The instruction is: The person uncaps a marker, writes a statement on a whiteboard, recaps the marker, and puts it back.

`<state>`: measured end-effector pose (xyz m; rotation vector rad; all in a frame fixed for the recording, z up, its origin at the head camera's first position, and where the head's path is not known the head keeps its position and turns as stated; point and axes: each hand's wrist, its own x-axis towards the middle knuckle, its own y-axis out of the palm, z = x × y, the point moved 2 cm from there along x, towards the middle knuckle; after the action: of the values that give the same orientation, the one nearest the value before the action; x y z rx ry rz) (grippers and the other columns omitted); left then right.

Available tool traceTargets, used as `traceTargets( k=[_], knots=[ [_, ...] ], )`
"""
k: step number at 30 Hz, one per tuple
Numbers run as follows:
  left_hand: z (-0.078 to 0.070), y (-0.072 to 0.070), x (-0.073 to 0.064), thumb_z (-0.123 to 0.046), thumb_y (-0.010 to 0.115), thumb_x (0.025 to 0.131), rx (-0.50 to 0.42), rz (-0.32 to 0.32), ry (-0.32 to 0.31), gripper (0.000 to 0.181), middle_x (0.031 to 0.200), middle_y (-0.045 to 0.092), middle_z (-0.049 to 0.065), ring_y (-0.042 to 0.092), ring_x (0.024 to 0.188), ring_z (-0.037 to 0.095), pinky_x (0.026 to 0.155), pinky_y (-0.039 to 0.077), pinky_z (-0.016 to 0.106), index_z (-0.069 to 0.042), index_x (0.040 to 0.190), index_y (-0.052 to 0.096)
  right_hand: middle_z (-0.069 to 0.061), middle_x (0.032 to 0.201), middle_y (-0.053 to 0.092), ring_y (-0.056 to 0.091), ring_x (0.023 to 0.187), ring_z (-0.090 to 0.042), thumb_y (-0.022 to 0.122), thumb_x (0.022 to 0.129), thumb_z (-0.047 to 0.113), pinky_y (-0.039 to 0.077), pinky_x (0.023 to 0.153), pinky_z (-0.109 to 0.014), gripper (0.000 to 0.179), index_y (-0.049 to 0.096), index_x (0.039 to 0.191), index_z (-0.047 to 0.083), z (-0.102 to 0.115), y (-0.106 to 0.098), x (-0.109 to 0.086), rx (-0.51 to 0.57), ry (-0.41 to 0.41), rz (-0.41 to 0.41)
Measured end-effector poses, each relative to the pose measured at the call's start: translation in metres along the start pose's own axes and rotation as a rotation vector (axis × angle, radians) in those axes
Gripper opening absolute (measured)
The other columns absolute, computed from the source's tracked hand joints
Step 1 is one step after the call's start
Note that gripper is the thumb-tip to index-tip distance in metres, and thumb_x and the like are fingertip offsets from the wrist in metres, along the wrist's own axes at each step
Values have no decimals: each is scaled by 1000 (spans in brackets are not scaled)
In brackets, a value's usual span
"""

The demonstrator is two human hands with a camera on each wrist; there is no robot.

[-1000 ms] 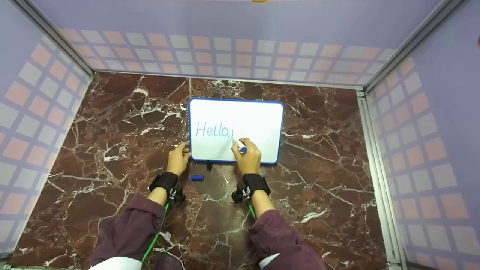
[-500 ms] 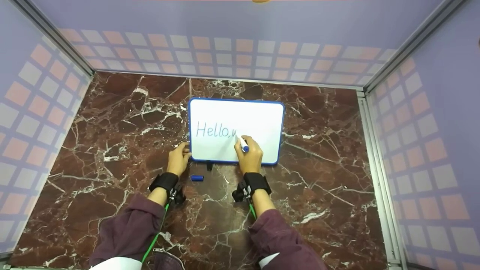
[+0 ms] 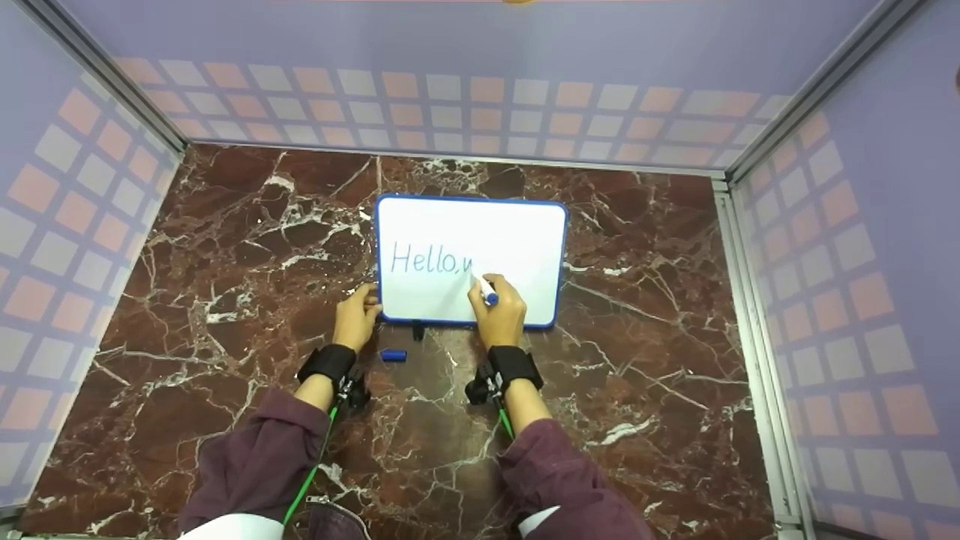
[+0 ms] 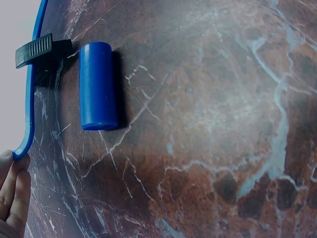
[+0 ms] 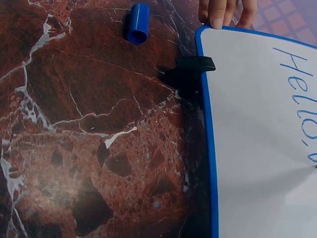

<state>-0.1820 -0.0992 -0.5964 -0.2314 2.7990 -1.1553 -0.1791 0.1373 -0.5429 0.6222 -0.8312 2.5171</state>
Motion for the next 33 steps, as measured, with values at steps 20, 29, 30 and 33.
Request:
traceTargets(
  k=[20,29,30,33],
  knots=[
    [-2,-1,0,-3,60,85,9,-11,21,32,100,71,15,67,94,32,83,52,45,-9,116,58,-16,77,70,65,65,-25,61,81,11,50,56,-36,13,66,86,-1,-3,-4,2,-28,29,6],
    [-3,-3,-1,-4,58,87,1,18,-7,32,102,70,14,66,94,32,82,52,44,-11,118,57,-18,79,70,66,68,-26,63,82,10,52,60,-38,13,66,87,-2,-3,-5,6,-11,-4,-13],
    [-3,-3,-1,-4,58,86,-3,14,-7,32,101,70,14,66,94,32,82,52,44,-11,118,57,-17,78,70,66,68,-26,63,82,10,52,60,-38,13,66,87,-2,-3,-4,6,-9,-4,-15],
    [-3,-3,-1,-4,59,86,-8,5,-14,32,100,70,14,67,93,32,81,52,44,-11,117,58,-18,79,70,66,69,-26,63,81,9,51,60,-37,13,66,87,-2,-4,-5,7,-7,-12,-18]
  ],
)
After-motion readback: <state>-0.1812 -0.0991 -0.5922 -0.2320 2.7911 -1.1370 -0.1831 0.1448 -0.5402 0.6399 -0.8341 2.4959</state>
